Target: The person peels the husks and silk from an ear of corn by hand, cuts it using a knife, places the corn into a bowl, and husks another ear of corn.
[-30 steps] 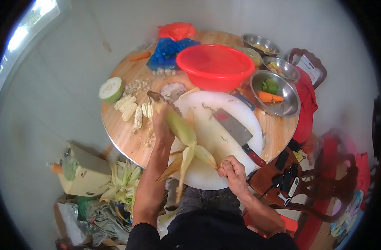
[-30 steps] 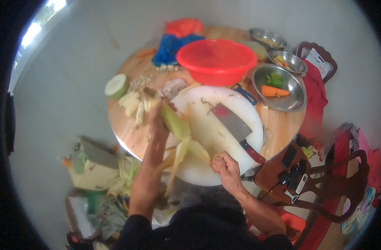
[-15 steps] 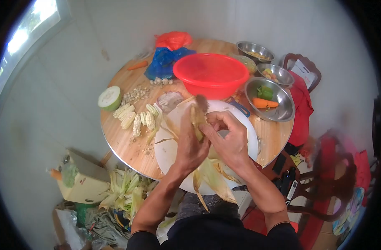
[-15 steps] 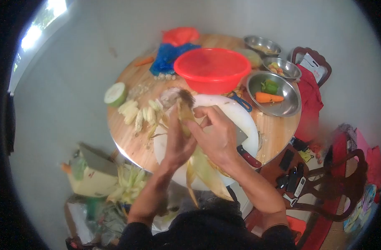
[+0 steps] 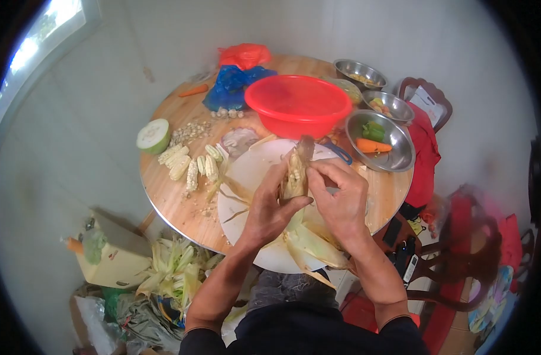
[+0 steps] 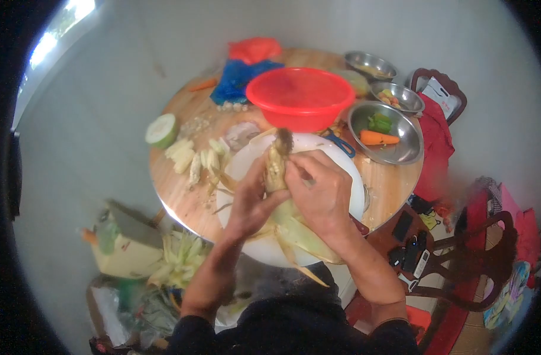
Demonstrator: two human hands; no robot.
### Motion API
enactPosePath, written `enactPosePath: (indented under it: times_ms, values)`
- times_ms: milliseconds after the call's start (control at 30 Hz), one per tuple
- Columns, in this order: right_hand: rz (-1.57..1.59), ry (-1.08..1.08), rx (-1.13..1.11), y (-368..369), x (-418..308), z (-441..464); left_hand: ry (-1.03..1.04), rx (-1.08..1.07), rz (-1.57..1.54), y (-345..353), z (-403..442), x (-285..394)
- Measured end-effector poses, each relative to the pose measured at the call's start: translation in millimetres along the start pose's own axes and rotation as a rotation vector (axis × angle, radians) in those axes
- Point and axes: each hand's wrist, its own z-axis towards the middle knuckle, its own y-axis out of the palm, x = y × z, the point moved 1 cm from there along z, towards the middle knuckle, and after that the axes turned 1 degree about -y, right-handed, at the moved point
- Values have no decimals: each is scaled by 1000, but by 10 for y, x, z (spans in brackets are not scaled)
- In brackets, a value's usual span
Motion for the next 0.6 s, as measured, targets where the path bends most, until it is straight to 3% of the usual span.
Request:
enactPosePath:
  times_ms: [167, 400, 600]
  values:
    - [-101, 70, 2, -11, -69, -2, 33, 101, 213, 69, 2, 102]
    - [32, 148, 36, -9, 49, -21, -19, 129, 209, 114, 11, -11]
    - [423, 481, 111, 30, 338, -84, -127, 54, -274, 122, 38, -150]
